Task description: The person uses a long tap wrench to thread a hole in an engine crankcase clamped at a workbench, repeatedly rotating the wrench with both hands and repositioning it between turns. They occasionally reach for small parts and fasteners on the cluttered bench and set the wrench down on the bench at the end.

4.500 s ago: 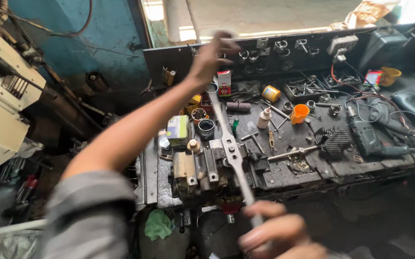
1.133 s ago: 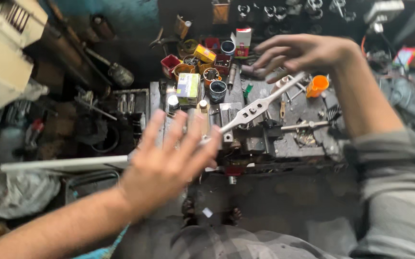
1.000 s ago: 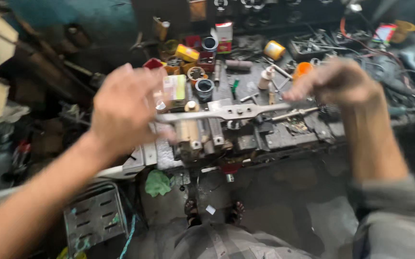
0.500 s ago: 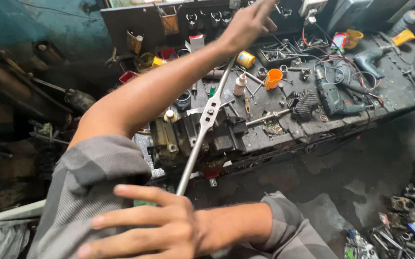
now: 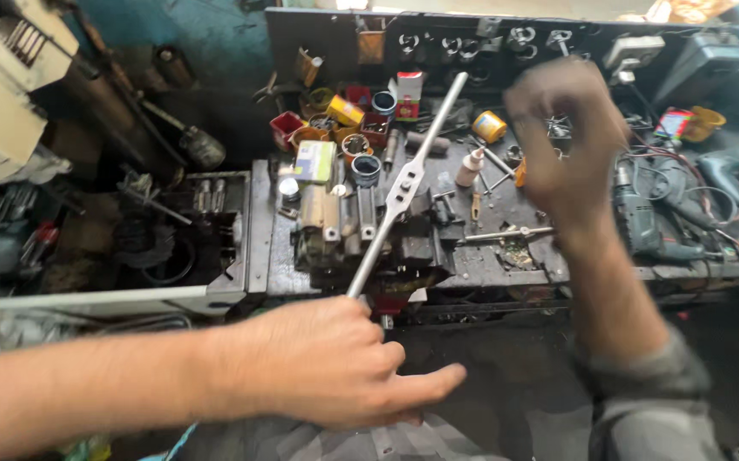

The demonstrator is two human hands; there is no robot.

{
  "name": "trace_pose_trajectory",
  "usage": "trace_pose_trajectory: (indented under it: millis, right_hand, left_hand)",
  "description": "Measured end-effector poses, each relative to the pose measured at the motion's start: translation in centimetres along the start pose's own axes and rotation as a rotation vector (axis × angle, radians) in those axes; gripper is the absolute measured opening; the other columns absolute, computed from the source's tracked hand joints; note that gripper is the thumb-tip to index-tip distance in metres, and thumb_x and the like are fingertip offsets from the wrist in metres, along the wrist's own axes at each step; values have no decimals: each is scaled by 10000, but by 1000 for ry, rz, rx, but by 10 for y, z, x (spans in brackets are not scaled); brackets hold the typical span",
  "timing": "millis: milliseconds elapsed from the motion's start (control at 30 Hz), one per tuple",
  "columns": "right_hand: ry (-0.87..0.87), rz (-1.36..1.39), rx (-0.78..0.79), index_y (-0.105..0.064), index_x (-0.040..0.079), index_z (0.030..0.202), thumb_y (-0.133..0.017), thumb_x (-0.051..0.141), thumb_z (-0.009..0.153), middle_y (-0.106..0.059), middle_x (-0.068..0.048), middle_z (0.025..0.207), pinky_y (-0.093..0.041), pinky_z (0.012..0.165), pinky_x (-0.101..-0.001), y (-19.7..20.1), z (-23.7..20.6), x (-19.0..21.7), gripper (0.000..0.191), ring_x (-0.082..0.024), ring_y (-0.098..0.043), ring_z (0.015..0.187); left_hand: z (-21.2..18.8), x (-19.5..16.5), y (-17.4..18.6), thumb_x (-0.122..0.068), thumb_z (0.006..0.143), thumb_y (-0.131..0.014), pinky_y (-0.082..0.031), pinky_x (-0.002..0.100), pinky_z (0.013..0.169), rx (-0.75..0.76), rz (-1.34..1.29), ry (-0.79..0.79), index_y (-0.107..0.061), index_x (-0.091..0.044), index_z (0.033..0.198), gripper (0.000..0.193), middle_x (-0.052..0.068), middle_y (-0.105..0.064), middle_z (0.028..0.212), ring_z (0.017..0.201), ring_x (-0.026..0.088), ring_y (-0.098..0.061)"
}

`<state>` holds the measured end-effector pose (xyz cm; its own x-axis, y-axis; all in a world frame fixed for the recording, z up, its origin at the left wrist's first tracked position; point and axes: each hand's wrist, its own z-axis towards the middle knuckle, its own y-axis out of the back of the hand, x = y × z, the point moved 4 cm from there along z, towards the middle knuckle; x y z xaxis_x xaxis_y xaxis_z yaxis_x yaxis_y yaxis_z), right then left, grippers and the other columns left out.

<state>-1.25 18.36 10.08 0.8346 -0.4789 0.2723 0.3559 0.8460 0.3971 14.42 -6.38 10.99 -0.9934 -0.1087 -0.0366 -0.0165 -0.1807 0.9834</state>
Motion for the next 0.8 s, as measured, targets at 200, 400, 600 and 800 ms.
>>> trace_pose_trajectory:
  millis: [200,400,600,800]
  right_hand:
    - [-242,-290,964,-685,81,1252,-598,345,1051,-672,-203,1226,-483,999,-490,-122,76,-128,343,-377,-607,1162]
    - [-252,-579,1702,-628,201,1383,-625,378,954,-696,-84,1371,-501,1066,-455,-186,45,-179,464,-302,-650,1273]
    - [-643,858,1503,-491,65,1457,-684,167,865,-584,-181,1472,-544,928,-548,-144,49,-139,630,-327,-591,1323]
    - [-392,1244,494,-641,134,1238,-704,38,970,-638,-111,1327,-388,1146,-685,-21,-16,-62,291,-346,-591,1387]
  left_hand:
    - [4,-18,-17,-233,900,-584,-498,308,653,60,489,625,-381,-63,1590,739,36,-623,858,830,179,-635]
    - [-13,-9,-25,-306,977,-533,-502,288,749,-159,1008,688,-450,-100,1533,599,116,-653,1322,1132,198,-629]
    - [-35,15,-20,-318,1014,-595,-502,290,663,-172,988,763,-454,-169,1548,572,142,-647,1325,1109,233,-649]
    - [-104,147,-3,-469,1017,-595,-538,441,744,-657,419,606,-469,-76,1481,621,203,-637,1302,999,354,-637]
